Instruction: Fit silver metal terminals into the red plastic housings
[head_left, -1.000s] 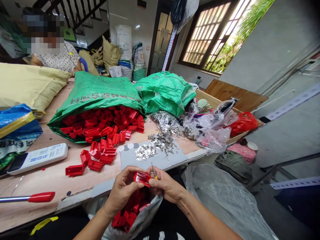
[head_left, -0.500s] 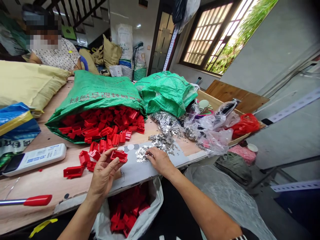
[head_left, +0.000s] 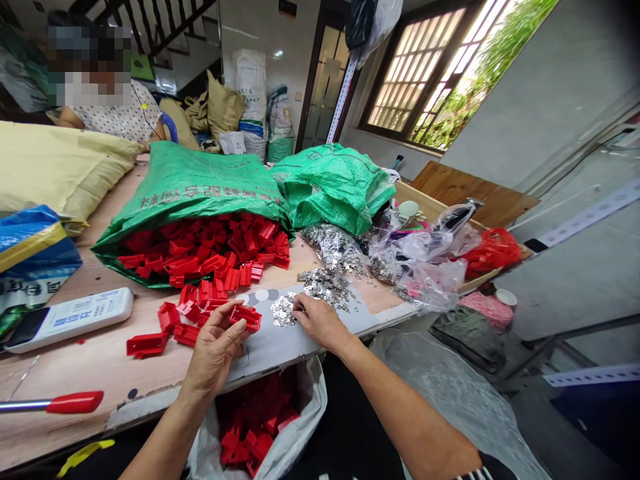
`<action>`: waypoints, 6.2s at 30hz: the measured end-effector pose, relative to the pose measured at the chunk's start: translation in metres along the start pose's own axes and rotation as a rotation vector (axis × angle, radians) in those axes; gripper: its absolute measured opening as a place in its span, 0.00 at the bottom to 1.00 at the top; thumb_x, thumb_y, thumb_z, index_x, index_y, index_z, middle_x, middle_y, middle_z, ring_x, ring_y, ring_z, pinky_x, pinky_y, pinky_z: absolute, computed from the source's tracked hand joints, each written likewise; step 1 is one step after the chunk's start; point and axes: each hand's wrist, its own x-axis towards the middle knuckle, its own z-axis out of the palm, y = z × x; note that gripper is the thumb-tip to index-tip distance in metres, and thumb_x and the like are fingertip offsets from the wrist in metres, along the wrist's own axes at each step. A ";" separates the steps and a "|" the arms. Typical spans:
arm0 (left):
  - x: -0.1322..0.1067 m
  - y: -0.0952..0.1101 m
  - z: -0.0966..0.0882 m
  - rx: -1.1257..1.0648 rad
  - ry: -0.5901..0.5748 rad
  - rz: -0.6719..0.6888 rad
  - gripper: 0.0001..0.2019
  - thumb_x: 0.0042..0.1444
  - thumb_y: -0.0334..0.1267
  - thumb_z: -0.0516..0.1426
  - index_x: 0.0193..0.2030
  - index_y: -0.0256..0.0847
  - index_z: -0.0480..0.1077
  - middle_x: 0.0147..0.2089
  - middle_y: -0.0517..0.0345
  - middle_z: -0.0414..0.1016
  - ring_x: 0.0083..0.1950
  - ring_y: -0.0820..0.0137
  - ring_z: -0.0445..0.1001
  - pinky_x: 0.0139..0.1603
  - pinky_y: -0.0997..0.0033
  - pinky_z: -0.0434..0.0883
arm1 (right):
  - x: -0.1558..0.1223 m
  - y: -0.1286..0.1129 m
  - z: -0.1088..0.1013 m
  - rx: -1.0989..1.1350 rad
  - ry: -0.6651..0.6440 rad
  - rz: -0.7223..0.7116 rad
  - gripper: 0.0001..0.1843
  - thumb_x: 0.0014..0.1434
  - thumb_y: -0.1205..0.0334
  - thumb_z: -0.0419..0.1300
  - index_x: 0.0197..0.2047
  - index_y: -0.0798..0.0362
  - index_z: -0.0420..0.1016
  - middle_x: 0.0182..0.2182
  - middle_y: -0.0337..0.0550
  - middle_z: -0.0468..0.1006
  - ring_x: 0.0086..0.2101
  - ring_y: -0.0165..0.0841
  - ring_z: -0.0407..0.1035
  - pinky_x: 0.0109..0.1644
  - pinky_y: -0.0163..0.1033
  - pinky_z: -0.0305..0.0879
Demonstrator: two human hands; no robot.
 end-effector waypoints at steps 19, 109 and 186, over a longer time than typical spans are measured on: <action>-0.002 -0.008 0.000 -0.047 -0.084 -0.123 0.21 0.49 0.36 0.64 0.51 0.45 0.72 0.47 0.56 0.76 0.40 0.73 0.76 0.42 0.75 0.72 | -0.015 -0.039 0.001 0.478 0.081 -0.178 0.03 0.60 0.68 0.56 0.36 0.52 0.70 0.30 0.36 0.73 0.31 0.28 0.66 0.37 0.32 0.60; 0.007 -0.016 -0.019 1.111 -0.351 0.322 0.16 0.49 0.39 0.61 0.47 0.46 0.74 0.43 0.58 0.81 0.42 0.65 0.77 0.44 0.69 0.70 | -0.037 -0.027 0.017 0.221 -0.092 -0.150 0.08 0.57 0.72 0.57 0.36 0.53 0.76 0.33 0.41 0.77 0.35 0.30 0.69 0.39 0.33 0.61; -0.107 -0.041 0.013 -0.038 0.066 -0.193 0.09 0.52 0.36 0.62 0.25 0.38 0.68 0.35 0.56 0.76 0.38 0.70 0.74 0.48 0.67 0.70 | -0.084 -0.040 0.016 0.377 -0.220 -0.259 0.19 0.69 0.55 0.42 0.47 0.50 0.72 0.24 0.36 0.72 0.26 0.28 0.67 0.33 0.31 0.59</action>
